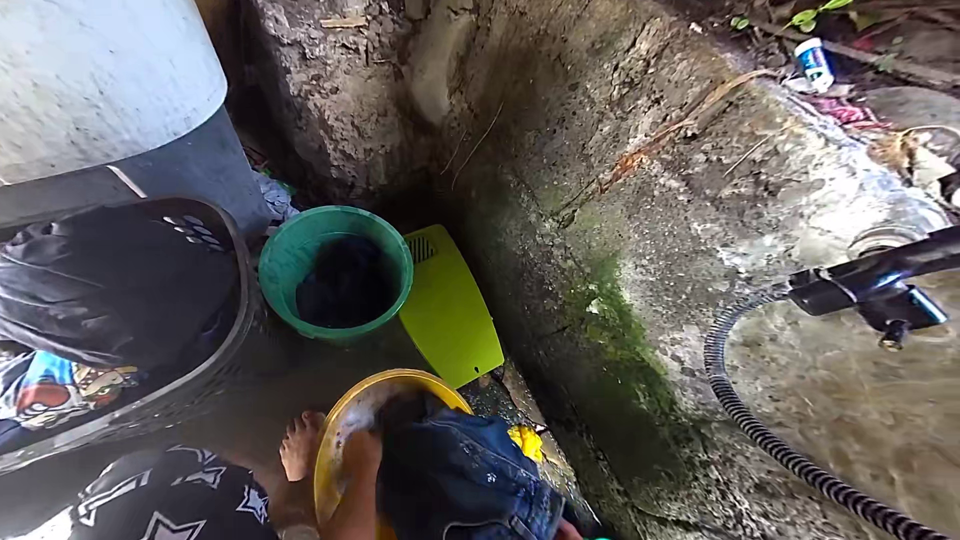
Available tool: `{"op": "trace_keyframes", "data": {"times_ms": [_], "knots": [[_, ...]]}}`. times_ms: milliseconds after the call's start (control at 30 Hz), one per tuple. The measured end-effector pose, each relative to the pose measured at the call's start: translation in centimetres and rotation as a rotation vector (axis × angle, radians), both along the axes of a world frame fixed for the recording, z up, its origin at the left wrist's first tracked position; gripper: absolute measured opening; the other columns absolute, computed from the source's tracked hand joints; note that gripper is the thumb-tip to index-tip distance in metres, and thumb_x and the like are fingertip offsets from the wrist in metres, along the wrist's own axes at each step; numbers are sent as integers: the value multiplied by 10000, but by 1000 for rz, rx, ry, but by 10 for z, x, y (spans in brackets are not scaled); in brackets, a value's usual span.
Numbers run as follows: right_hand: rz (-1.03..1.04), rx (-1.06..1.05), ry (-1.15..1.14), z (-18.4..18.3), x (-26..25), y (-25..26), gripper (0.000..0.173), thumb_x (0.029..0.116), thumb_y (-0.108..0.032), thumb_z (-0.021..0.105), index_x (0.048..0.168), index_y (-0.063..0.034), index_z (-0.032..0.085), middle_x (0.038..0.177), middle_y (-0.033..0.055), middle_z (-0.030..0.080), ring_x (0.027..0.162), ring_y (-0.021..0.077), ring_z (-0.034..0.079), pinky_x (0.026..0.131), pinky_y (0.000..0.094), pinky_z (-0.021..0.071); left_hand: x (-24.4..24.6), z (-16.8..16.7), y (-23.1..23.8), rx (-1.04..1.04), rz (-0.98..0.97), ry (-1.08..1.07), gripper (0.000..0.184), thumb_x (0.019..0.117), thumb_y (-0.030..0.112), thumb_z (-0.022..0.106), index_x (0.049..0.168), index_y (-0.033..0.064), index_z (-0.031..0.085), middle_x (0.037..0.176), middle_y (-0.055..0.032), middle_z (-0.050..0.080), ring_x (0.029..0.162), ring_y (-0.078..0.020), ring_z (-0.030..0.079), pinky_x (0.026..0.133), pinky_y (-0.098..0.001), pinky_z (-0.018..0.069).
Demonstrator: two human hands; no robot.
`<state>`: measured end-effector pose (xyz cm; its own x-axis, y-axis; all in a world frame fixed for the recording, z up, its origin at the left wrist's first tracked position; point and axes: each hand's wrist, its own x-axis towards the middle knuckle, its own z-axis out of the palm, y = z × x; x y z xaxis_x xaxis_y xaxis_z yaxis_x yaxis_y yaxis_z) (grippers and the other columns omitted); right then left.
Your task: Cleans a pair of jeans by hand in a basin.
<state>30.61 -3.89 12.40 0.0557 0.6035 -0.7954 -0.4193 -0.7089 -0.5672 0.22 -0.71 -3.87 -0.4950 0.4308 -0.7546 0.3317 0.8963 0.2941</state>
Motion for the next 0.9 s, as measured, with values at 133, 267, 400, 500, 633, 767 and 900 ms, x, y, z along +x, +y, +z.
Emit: {"op": "trace_keyframes", "data": {"times_ms": [133,267,400,500,633,767,900], "knots": [[9,95,-138,39,-47,5,573,1108,-475,186,1366,-75,505,1158,79,688,1055,166,672,910,418,571,-5,-21,-2,55,102,3,548,975,291,676,1387,-54,569,1387,-293,592,1311,-422,572,1093,-576,456],[20,196,-419,55,-88,20,312,1100,-196,443,1306,32,497,1018,74,664,898,65,676,820,278,583,7,39,1,468,313,-20,483,991,388,679,1082,-85,717,1069,-298,708,1071,-440,676,972,-625,498],[114,354,-452,67,-86,30,302,1117,-195,370,1221,23,552,933,15,683,858,-2,676,811,214,577,56,148,3,1245,442,-347,134,883,119,733,878,-15,722,752,-24,724,705,-69,702,700,-270,604],[186,427,-487,65,-82,33,344,1121,-204,324,1202,27,566,951,13,681,884,-14,664,832,199,564,106,197,7,1626,113,-682,208,893,294,784,906,90,750,825,44,753,768,4,704,720,-207,603],[182,374,-511,61,-82,29,373,1120,-244,359,1168,34,602,945,86,684,879,92,680,815,303,580,74,110,0,923,-345,-155,509,913,495,711,1010,1,785,928,-184,773,915,-317,761,866,-554,591],[146,311,-470,59,-82,36,427,1127,-320,346,1127,18,608,875,85,671,813,110,682,762,316,583,33,117,9,664,-284,-42,565,944,543,664,1065,0,760,1012,-213,751,1030,-373,720,954,-594,535],[141,476,-444,56,-79,35,386,1124,-242,326,1054,-4,621,809,16,681,766,42,679,735,247,587,101,180,1,1292,-211,-281,471,854,433,761,826,-36,731,743,-119,730,701,-176,727,683,-362,616]]}}
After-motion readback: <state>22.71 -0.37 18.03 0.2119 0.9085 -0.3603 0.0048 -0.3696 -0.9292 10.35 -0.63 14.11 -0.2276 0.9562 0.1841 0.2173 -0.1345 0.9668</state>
